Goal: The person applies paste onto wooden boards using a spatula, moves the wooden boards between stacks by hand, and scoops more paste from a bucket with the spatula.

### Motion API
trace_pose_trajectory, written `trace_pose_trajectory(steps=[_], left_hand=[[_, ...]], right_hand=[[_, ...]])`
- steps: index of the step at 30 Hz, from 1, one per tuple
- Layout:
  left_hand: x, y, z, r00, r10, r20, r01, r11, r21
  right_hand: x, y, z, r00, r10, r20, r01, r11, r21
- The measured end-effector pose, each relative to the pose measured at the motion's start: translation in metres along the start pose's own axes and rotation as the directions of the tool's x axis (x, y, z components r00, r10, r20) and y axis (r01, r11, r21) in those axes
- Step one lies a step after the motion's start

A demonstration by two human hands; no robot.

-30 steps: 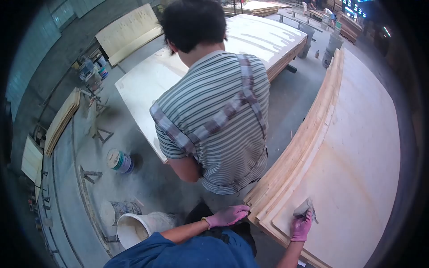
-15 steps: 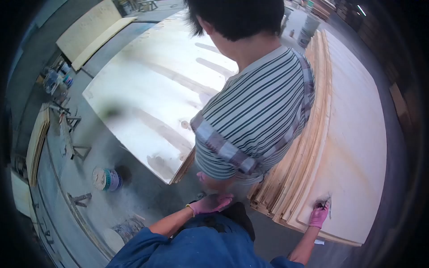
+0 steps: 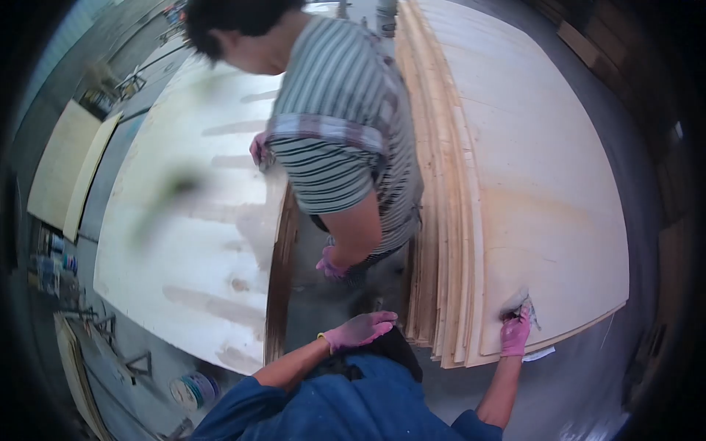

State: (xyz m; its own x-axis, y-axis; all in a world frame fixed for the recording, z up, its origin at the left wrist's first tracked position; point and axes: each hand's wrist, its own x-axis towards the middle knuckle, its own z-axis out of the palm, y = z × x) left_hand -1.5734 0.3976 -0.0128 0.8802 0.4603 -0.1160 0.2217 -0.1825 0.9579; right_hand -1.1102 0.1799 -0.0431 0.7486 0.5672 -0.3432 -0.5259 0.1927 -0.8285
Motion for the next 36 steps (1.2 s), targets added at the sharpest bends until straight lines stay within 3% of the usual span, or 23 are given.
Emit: trace_pose_trajectory(steps=[3,5,7,9,13,15,17,19,21,24,25,28,32,36], left_hand=[[0.049,0.089,-0.053,0.87,-0.393,0.297,0.44,0.892,-0.107],[0.079,0.077,-0.051,0.935,-0.298,0.19,0.321,0.942,-0.102],[0.112,0.06,-0.04,0.986,-0.147,0.083,0.154,0.985,-0.079],[0.146,0.051,-0.034,0.996,0.044,-0.081,-0.047,0.998,-0.034],[0.226,0.11,-0.04,0.989,0.051,-0.137,-0.056,0.998,-0.033],[0.281,0.127,-0.039,0.944,0.249,-0.215,-0.246,0.968,0.044],[0.346,0.111,-0.035,0.887,0.401,-0.228,-0.358,0.91,0.208],[0.407,0.109,-0.044,0.861,0.469,-0.199,-0.331,0.812,0.481],[0.463,0.099,-0.051,0.871,0.443,-0.214,-0.218,0.738,0.638],[0.519,0.085,-0.065,0.875,0.466,-0.132,-0.183,0.571,0.801],[0.538,0.081,-0.072,0.892,0.447,-0.066,-0.211,0.541,0.814],[0.596,0.074,-0.093,0.91,0.404,0.091,-0.284,0.448,0.847],[0.663,0.096,-0.125,0.948,0.292,0.127,-0.234,0.369,0.9],[0.684,0.101,-0.139,0.954,0.29,0.081,-0.193,0.381,0.904]], right_hand=[[-0.007,0.0,0.021,0.999,-0.016,0.038,0.017,1.0,-0.024],[-0.005,0.013,0.001,0.985,-0.112,0.132,0.147,0.944,-0.297],[-0.013,0.006,0.029,0.997,0.054,-0.062,-0.048,0.995,0.088],[-0.017,0.012,0.027,0.996,0.014,-0.084,-0.006,0.995,0.097],[-0.029,0.001,0.061,0.962,0.015,-0.273,0.03,0.987,0.16],[-0.027,0.012,0.051,0.945,0.024,-0.327,0.051,0.975,0.218],[-0.028,0.013,0.053,0.922,0.003,-0.387,0.099,0.965,0.243],[-0.026,0.008,0.079,0.887,-0.029,-0.46,0.161,0.954,0.251],[-0.025,-0.006,0.113,0.842,-0.088,-0.533,0.24,0.945,0.222],[-0.014,-0.03,0.143,0.809,-0.124,-0.575,0.291,0.934,0.208],[-0.007,-0.037,0.149,0.804,-0.131,-0.58,0.306,0.928,0.214],[0.018,-0.074,0.156,0.726,-0.204,-0.657,0.269,0.963,-0.001],[0.093,-0.166,0.137,0.778,-0.388,-0.494,0.434,0.9,-0.023],[0.219,-0.241,0.086,0.772,-0.399,-0.495,0.384,0.913,-0.139]])
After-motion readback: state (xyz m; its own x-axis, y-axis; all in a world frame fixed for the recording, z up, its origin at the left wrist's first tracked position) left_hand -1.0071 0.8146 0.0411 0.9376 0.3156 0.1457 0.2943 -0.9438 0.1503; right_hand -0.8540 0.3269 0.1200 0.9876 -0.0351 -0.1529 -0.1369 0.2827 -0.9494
